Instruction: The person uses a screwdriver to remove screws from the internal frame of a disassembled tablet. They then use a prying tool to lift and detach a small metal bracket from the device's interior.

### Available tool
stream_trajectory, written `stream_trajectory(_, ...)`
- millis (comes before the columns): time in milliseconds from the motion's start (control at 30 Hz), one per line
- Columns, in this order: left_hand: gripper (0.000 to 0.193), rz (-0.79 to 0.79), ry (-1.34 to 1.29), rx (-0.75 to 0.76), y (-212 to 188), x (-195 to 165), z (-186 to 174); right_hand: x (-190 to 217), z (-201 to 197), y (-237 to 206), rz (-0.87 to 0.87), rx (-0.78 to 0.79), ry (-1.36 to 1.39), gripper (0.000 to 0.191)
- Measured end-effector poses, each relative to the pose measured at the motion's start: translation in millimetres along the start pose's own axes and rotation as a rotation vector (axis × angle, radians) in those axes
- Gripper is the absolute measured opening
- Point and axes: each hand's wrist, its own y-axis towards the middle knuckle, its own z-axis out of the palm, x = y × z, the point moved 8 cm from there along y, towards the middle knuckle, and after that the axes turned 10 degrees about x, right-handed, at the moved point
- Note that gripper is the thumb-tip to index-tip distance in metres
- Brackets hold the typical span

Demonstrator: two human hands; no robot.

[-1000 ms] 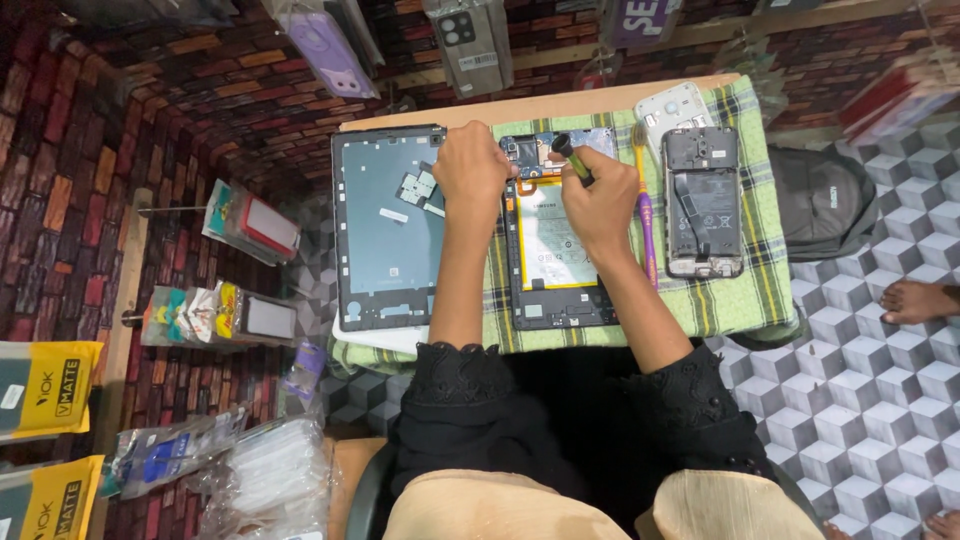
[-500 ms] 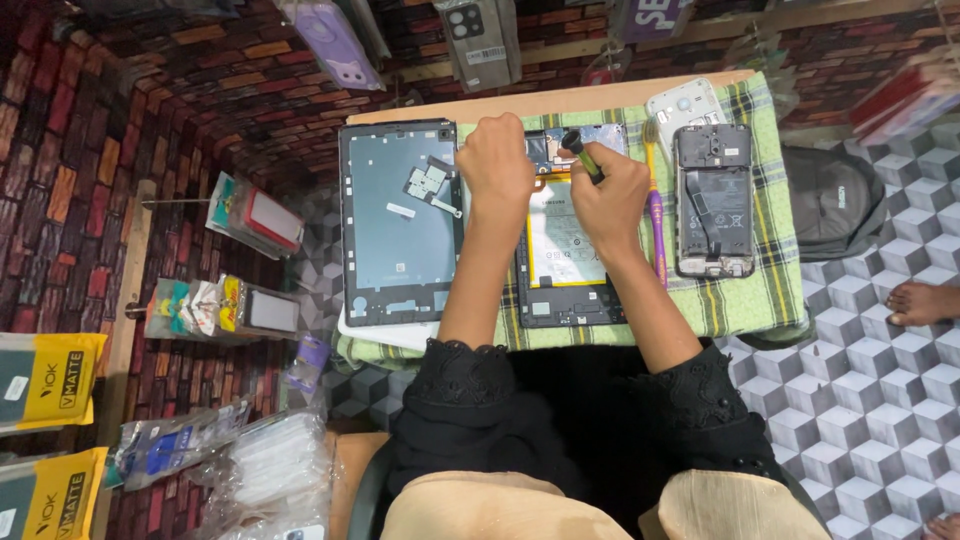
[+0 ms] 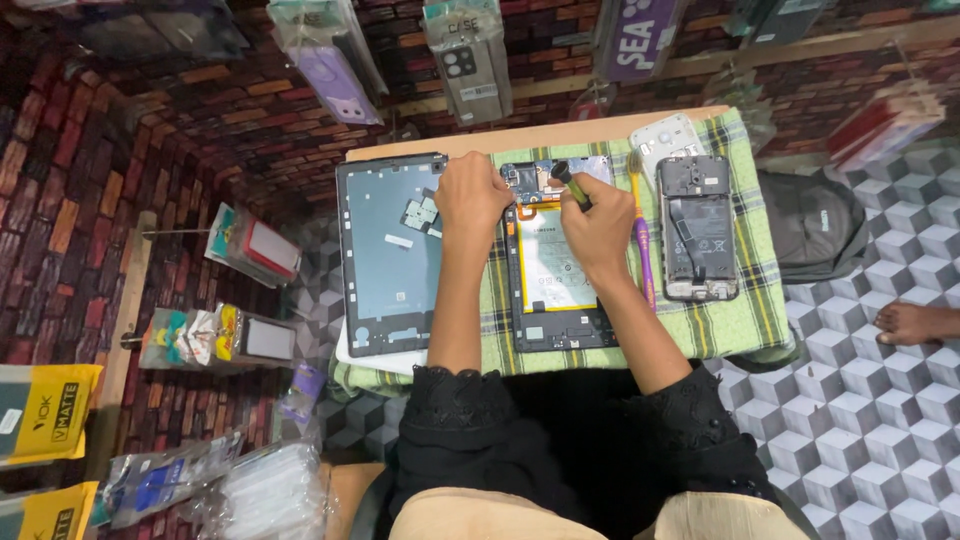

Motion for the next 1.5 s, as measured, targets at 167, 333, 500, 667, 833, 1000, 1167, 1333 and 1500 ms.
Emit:
stream_trajectory(167, 0.012, 0.023, -0.023, -0.021, -1.2, 1.2, 0.3, -0.5, 0.1, 0.9, 0.041, 0.012, 0.002, 0.015)
stream_trajectory(333, 0.016, -0.017, -0.029, -0.041, -5.0, -0.1, 1.3, 1.0, -3.1, 0.0, 0.033, 0.001, 0.013, 0.016)
stream_trajectory(500, 0.022, -0.050, -0.024, 0.007, -4.7, 1.4, 1.4, 2.4, -3.1, -0.7, 0.036, 0.014, 0.021, 0.020)
stream_trajectory(667, 0.025, -0.026, -0.037, 0.002, -6.2, -0.1, -3.1, 3.0, -2.6, -0.2, 0.041, 0.017, 0.024, 0.024)
stream_trajectory(833, 0.028, -0.060, -0.038, 0.047, -7.0, 0.0, -0.6, 3.7, -2.5, 0.0, 0.025, 0.010, 0.017, 0.023)
stream_trajectory(1000, 0.020, -0.022, 0.031, 0.002, -5.0, -3.7, 0.3, 0.2, -0.5, -0.2, 0.047, 0.012, 0.016, 0.023)
stream_trajectory(1167, 0.015, -0.032, 0.085, 0.005, 1.0, 0.5, 8.0, 1.1, 0.9, 1.4, 0.019, 0.014, -0.002, 0.018)
stream_trajectory(1333, 0.014, -0.008, 0.206, -0.055, 5.4, -6.1, 12.4, -0.5, 0.8, 0.8, 0.015, 0.009, 0.010, 0.017)
stream_trajectory(1500, 0.015, -0.045, 0.138, 0.037, 5.1, 1.1, 13.5, -1.1, 0.9, 0.3, -0.016, -0.002, 0.015, 0.015)
